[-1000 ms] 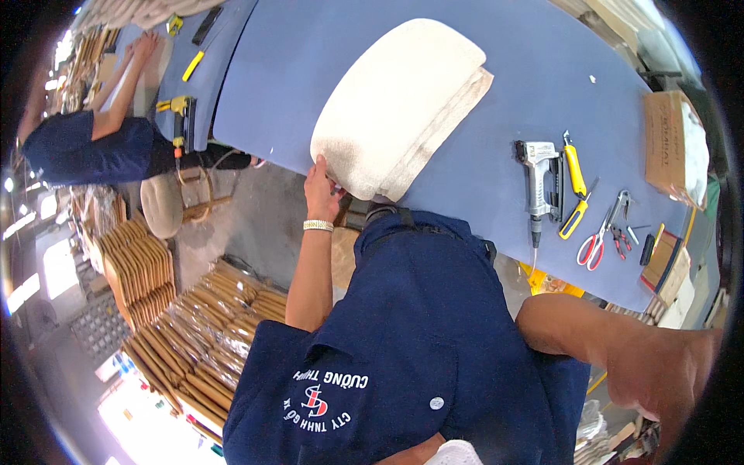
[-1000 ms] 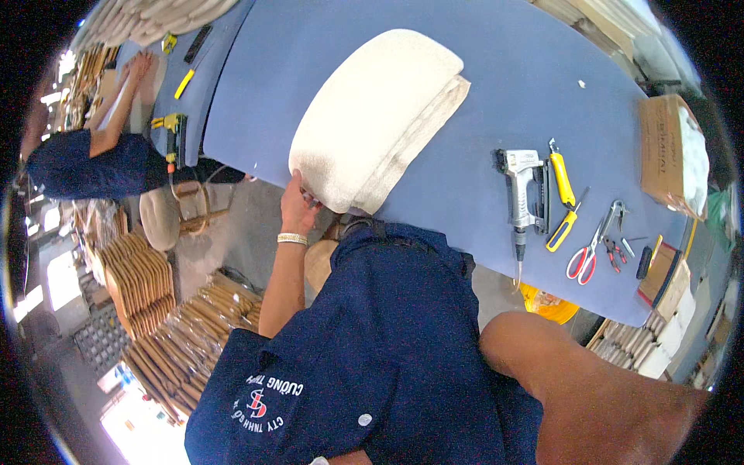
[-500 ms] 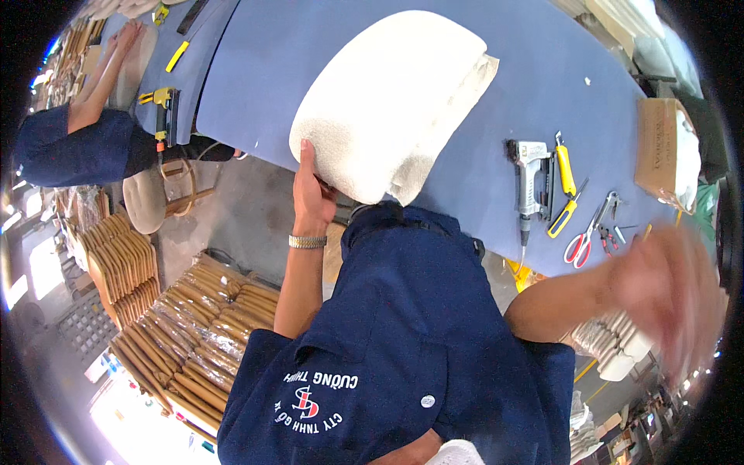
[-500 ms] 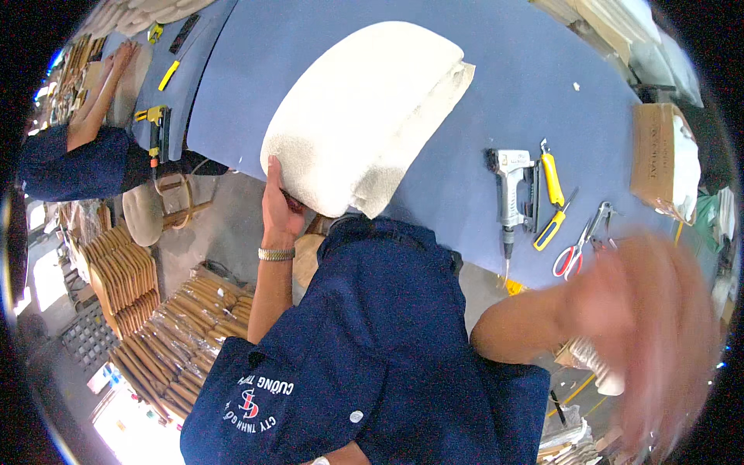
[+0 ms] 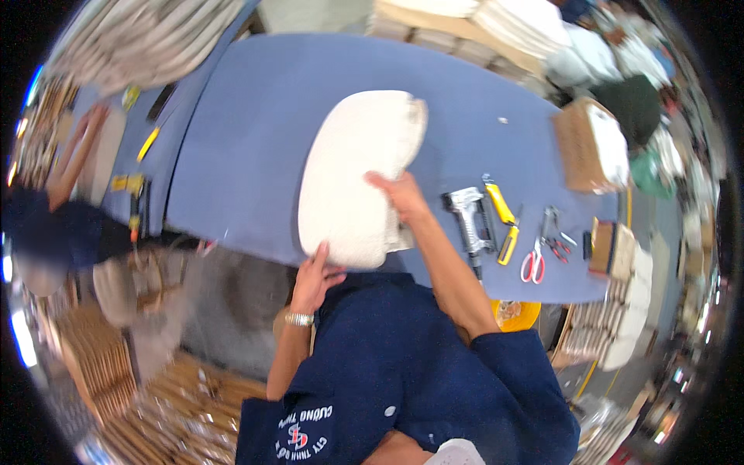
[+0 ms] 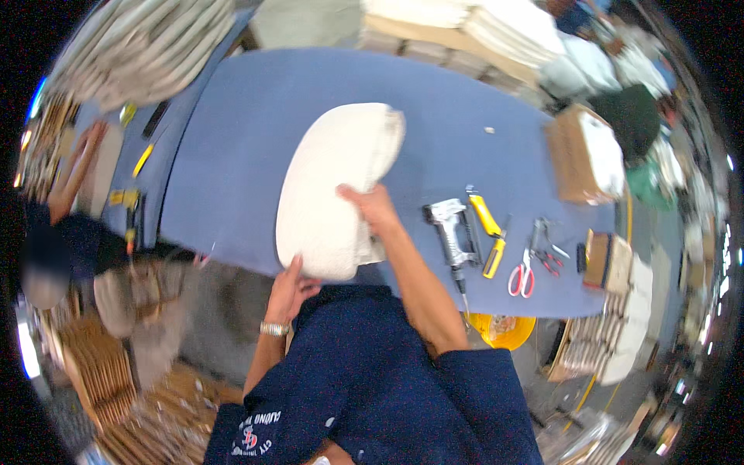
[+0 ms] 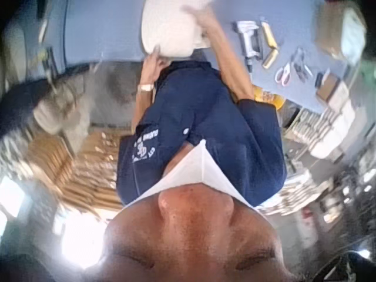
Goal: The person staples fabric onto a cushion using a pneumatic staple gun, folds and smooths the fabric edges, and trims excess material with a utility knife. The person repeats this process on multiple cushions, flipping them to work on different sides.
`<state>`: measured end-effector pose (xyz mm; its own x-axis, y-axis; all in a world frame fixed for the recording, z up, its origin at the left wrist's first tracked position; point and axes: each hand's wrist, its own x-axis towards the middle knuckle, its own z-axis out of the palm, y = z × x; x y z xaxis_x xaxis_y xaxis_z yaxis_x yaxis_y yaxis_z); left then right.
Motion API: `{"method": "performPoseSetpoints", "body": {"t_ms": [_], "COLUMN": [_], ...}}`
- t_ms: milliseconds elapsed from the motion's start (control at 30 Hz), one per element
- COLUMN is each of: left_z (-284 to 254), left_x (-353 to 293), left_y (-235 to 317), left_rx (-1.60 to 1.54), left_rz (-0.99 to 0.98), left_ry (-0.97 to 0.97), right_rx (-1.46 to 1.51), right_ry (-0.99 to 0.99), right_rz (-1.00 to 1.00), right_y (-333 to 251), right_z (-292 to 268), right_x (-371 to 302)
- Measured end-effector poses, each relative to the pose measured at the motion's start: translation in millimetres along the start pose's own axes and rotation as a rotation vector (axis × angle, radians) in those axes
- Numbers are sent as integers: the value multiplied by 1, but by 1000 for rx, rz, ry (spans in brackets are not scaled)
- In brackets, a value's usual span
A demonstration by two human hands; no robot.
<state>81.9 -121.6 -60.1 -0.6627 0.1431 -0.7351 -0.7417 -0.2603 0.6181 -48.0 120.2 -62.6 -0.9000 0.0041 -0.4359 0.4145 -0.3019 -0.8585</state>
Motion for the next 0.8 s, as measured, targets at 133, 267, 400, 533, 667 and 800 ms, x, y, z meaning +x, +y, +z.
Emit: {"method": "performPoseSetpoints", "body": {"t_ms": [133, 267, 400, 533, 667, 800], "left_z": [-15, 25, 51, 53, 14, 61], "left_x": [-3, -52, -48, -7, 9, 2], "left_y": [-6, 98, 135, 118, 106, 120], "left_rx": [937, 1245, 1770, 1736, 1559, 1611], "left_rz": [800, 1353, 1220, 619, 844, 731], "left_ry": [488, 592, 425, 257, 207, 35], "right_rx": [-896, -1307, -1480, -1122, -957, -1187], "right_ry": [-66, -424, -643, -471, 259, 692], "right_rz": [-284, -452, -689, -877, -461, -178], "right_y": [-75, -147, -146, -88, -81, 2], "right_z": [21, 21, 32, -15, -126, -288], "right_x": [-17, -44, -34, -10, -32, -33]}}
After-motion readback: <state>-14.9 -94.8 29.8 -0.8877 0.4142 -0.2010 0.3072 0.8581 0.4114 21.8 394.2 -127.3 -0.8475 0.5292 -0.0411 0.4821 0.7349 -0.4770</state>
